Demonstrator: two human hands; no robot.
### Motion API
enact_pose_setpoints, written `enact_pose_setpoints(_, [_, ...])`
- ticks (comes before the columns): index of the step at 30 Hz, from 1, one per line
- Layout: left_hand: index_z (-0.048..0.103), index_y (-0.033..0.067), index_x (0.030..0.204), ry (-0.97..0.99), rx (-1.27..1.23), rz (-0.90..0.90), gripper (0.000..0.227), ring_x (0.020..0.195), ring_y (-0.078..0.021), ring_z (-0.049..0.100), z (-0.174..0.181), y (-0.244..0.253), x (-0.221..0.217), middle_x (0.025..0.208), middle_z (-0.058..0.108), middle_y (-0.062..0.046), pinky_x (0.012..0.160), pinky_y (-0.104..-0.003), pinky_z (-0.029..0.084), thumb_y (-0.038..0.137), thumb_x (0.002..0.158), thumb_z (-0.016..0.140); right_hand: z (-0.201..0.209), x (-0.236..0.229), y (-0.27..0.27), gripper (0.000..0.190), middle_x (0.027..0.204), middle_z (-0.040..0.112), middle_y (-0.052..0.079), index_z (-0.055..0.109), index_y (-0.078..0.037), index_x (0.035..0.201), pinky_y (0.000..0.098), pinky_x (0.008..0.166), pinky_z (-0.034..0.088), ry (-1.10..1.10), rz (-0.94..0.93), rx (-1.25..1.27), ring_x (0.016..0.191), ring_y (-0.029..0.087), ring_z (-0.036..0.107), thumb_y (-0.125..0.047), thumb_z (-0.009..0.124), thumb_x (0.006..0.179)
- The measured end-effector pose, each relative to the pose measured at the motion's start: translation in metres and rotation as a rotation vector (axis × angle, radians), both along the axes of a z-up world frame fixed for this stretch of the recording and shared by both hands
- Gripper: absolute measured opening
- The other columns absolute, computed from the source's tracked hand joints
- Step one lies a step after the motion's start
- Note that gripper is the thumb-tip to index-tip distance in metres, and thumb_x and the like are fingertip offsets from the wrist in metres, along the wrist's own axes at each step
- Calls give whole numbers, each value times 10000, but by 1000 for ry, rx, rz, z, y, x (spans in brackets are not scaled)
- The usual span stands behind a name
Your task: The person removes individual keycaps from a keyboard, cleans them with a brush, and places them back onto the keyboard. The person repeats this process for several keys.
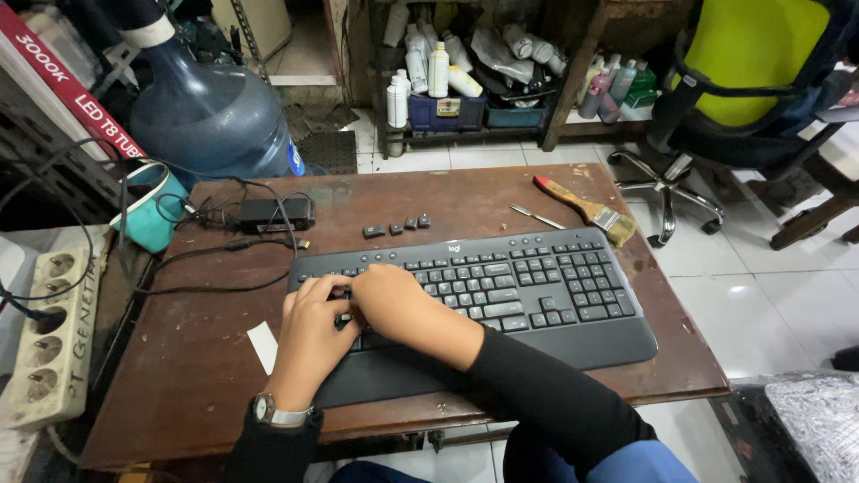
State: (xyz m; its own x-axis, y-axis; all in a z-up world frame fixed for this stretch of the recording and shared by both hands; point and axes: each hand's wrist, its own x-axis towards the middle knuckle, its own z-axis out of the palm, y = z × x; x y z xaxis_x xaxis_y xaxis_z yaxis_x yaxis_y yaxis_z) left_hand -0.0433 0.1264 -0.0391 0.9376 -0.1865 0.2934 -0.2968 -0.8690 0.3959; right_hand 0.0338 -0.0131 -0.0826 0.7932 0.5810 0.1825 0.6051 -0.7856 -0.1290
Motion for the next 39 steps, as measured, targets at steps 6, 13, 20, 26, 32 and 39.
enact_pose_setpoints(6, [786, 256, 822, -60, -25, 15, 96, 1119, -105, 566, 6, 0, -6, 1118, 648, 144, 976, -358, 414, 276, 729, 782, 6, -4, -9, 87, 665, 687, 168, 752, -52, 743, 488, 589, 603, -7, 45, 21, 677, 377, 731, -88, 722, 818])
enact_pose_setpoints(13, [788, 313, 891, -179, -135, 43, 67, 1066, -138, 597, 20, -11, 7, 1053, 659, 115, 948, -375, 430, 338, 847, 744, 86, 43, -177, 229, 877, 748, 194, 807, -90, 949, 544, 815, 550, -6, -156, 196, 868, 455, 707, -272, 708, 852])
enact_pose_setpoints(20, [768, 299, 1041, -168, 49, -102, 208, 1177, -194, 556, 23, -61, 104, 1139, 659, 71, 959, -417, 420, 298, 833, 764, 44, 71, -343, 644, 1377, 611, 179, 637, -270, 1409, 563, 934, 533, 46, -883, -156, 1166, 454, 639, -556, 742, 842])
enact_pose_setpoints(26, [765, 290, 1049, -73, 161, -121, 382, 1149, -165, 475, -28, -104, 183, 1051, 554, 81, 991, -382, 350, 369, 691, 872, 32, 75, -365, 521, 1295, 694, 169, 707, -324, 1317, 486, 1022, 529, 259, -914, -206, 1186, 400, 673, -593, 662, 873])
enact_pose_setpoints(32, [752, 343, 828, -45, 257, -76, 147, 1073, -125, 502, -41, -119, 198, 926, 566, 119, 1000, -368, 309, 387, 723, 844, -5, 102, -385, 470, 1189, 704, 149, 770, -291, 1215, 506, 935, 563, 175, -923, -176, 1084, 396, 715, -533, 757, 812])
enact_pose_setpoints(39, [762, 339, 1016, -85, 237, -130, 330, 1101, -142, 551, 0, -120, 160, 1065, 681, 93, 1010, -381, 338, 486, 727, 823, 17, 79, -369, 337, 1182, 699, 123, 775, -267, 1155, 564, 925, 553, 112, -921, -106, 1125, 372, 698, -392, 765, 842])
